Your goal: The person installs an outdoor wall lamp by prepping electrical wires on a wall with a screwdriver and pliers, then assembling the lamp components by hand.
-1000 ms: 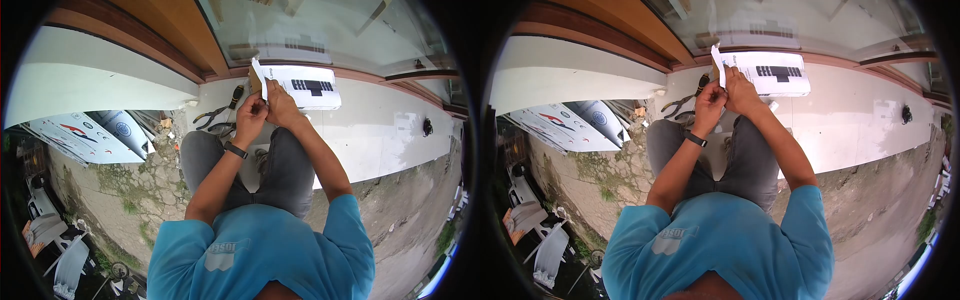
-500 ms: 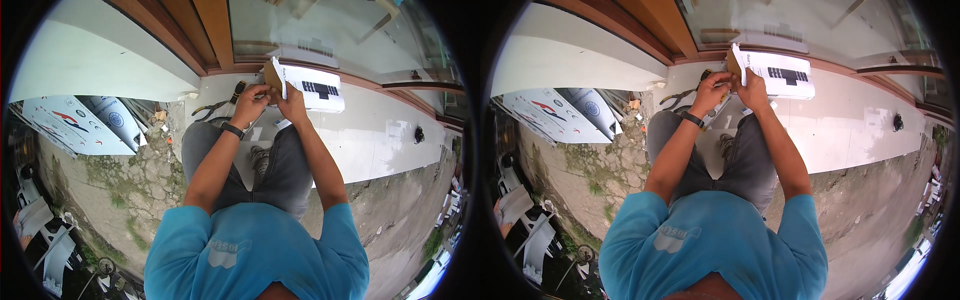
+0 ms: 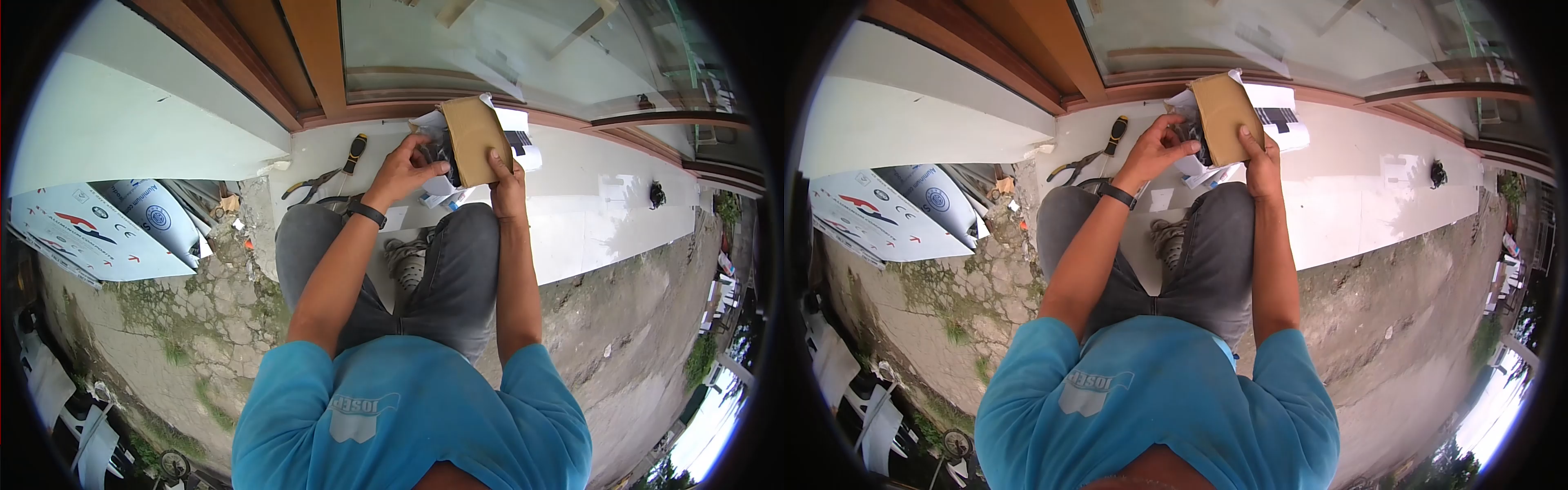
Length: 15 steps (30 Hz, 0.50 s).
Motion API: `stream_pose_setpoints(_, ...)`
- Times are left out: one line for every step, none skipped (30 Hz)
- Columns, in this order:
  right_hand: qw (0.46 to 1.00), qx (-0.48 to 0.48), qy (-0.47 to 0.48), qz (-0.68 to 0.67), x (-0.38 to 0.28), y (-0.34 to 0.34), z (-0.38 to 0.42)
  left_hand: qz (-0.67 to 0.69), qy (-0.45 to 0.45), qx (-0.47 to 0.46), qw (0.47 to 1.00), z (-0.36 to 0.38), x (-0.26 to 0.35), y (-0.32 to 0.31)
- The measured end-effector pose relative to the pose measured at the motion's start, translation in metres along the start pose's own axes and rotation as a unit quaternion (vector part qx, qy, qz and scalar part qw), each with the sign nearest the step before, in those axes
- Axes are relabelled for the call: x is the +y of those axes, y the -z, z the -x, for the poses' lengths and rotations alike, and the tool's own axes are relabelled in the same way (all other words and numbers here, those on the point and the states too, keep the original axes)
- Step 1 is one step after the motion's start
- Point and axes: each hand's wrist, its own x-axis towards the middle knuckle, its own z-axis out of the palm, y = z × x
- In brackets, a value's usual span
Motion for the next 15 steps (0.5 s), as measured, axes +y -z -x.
stream_pose_setpoints(1.0, 0.003, -0.005, 0.006, -0.001, 0.001, 0.001, -0.072, -0.016, -0.002, 0.997, 0.004, 0.007, -0.001)
stream_pose_setpoints(1.0, 0.005, -0.009, 0.012, -0.001, -0.001, 0.002, -0.144, -0.053, 0.002, 0.988, 0.003, 0.008, -0.002)
stream_pose_setpoints(1.0, 0.007, -0.014, 0.018, -0.001, -0.003, 0.002, -0.17, -0.047, -0.001, 0.984, 0.003, 0.006, -0.005)
stream_pose_setpoints(0.999, 0.007, -0.023, 0.024, -0.001, -0.005, 0.002, -0.196, -0.04, -0.002, 0.98, 0.004, 0.005, -0.009)
stream_pose_setpoints(0.999, 0.002, -0.025, 0.036, -0.001, -0.007, 0.001, -0.222, -0.034, -0.003, 0.974, 0.005, 0.005, -0.012)
stream_pose_setpoints(0.999, -0.001, -0.027, 0.046, 0.0, -0.008, 0.0, -0.203, -0.018, -0.006, 0.979, 0.005, 0.006, -0.013)
stream_pose_setpoints(0.998, -0.003, -0.029, 0.056, 0.0, -0.008, 0.0, -0.128, 0.01, 0.001, 0.992, 0.002, 0.003, -0.012)
stream_pose_setpoints(0.998, -0.009, -0.033, 0.045, 0.0, -0.007, -0.001, -0.052, 0.039, 0.007, 0.998, -0.004, -0.003, -0.009)
stream_pose_setpoints(0.999, -0.009, -0.041, 0.028, 0.001, -0.007, -0.003, 0.023, 0.067, 0.012, 0.997, -0.007, -0.002, -0.005)
stream_pose_setpoints(0.999, -0.008, -0.049, 0.011, 0.001, -0.007, -0.003, -0.017, 0.054, 0.013, 0.998, -0.006, -0.001, -0.002)
stream_pose_setpoints(0.999, -0.006, -0.054, -0.004, 0.002, -0.006, -0.005, -0.074, 0.024, 0.004, 0.997, -0.005, -0.002, -0.003)
stream_pose_setpoints(0.999, -0.013, -0.038, 0.01, 0.005, -0.007, -0.006, -0.13, -0.008, -0.006, 0.991, -0.006, -0.003, -0.006)
stream_pose_setpoints(0.999, -0.021, -0.034, 0.026, 0.004, -0.005, -0.007, -0.185, -0.042, -0.018, 0.982, -0.006, -0.003, -0.011)
stream_pose_setpoints(0.998, -0.028, -0.043, 0.046, 0.003, -0.004, -0.006, -0.242, -0.05, 0.003, 0.969, -0.005, -0.004, -0.014)
stream_pose_setpoints(0.996, -0.035, -0.054, 0.065, 0.001, -0.004, -0.004, -0.247, -0.046, 0.009, 0.968, -0.007, -0.008, -0.016)
